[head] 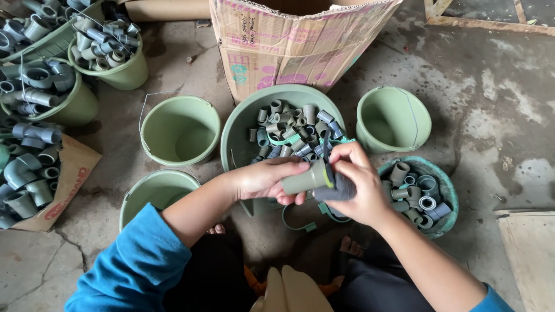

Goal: The person sits on the floor and wipes small grey plastic pipe fittings with a dark cloth. They pick each fitting from a central bucket, wipe it, and place it into a separate bucket to the right.

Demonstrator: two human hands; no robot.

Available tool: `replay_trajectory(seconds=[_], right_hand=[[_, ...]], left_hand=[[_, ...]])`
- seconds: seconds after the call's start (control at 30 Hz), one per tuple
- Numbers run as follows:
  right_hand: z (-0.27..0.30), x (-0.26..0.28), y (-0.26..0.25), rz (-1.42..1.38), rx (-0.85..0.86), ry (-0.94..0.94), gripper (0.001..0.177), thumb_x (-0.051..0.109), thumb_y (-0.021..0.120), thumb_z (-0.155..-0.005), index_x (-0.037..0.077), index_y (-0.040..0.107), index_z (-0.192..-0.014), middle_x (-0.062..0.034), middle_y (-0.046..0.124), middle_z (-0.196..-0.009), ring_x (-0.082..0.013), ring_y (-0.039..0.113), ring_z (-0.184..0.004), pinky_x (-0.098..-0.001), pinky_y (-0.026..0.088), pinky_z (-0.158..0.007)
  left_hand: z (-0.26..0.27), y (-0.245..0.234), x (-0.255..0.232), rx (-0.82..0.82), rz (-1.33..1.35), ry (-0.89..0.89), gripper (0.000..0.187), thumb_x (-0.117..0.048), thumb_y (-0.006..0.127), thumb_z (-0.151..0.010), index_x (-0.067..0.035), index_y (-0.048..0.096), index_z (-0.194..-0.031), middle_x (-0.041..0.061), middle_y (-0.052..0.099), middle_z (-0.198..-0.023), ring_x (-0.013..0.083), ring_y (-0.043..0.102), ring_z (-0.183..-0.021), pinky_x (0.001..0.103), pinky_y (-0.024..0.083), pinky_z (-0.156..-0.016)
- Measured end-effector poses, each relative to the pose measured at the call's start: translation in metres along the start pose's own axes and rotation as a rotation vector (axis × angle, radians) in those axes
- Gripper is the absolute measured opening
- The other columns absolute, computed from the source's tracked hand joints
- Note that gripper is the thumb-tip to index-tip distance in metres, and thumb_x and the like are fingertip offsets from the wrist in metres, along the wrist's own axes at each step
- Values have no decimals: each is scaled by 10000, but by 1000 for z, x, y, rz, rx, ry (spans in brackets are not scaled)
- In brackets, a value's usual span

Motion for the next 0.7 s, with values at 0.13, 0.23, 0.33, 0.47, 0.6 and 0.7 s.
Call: replay_trajectory(seconds=[0.13,0.23,0.33,0.47,0.6,0.7], right_hand=[[-2,-17,9,-169,-36,184,342,198,907,-697,6,655,-827,-90,513,-1079,-241,568,-1041,-405,446,-957],[8,-15,23,-538,-220,576,413,84,921,-680,21,660,-994,-20,538,-983,-174,592,-934,-357,486,-865],[6,-9,21,-696,-319,807,350,35,884,-710,22,613,-932,-30,581,-889,-186,625,-859,-346,522,-738],[0,-18,11,-331,-208,372,428,59,896,-683,17,577,-965,-77,527,-1024,-230,574,-967,-396,483,-893],[-4,-10,12,203,-172,-154,238,140,901,-705,85,674,-750,-25,543,-1057,-233,588,-1006,-368,496,-983],[-6,-1,17,312,-151,-405,158,95,852,-761,107,694,-759,-28,587,-1003,-256,615,-975,-425,568,-946]], left_hand=[[11,3,-20,-353,-855,272,712,-669,551,-913,-85,516,-1319,244,659,-1285,471,628,-1204,569,497,-1004],[12,9,-21,-413,-1223,795,749,-429,866,-802,-107,512,-1378,124,572,-1263,340,633,-1157,438,562,-936],[6,10,-13,-441,-1447,883,417,-212,734,-942,-36,604,-1296,149,582,-1056,344,654,-943,419,595,-830],[-4,8,1,-622,-1106,611,486,-441,475,-1041,-17,559,-1264,154,613,-886,366,677,-797,451,580,-688],[-18,-6,17,-446,20,-20,601,-548,281,-1082,2,523,-1098,-24,359,-561,49,215,-433,186,193,-283],[-17,-29,27,-122,206,-377,672,-568,210,-1052,-3,561,-958,-78,223,-580,2,143,-436,112,139,-287]])
Point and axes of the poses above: each hand's wrist, its own z-axis away from the middle knuckle, its own y-axis out of the palm, x = y × z, the point moved 2 cm from there along -z, towards the middle knuckle
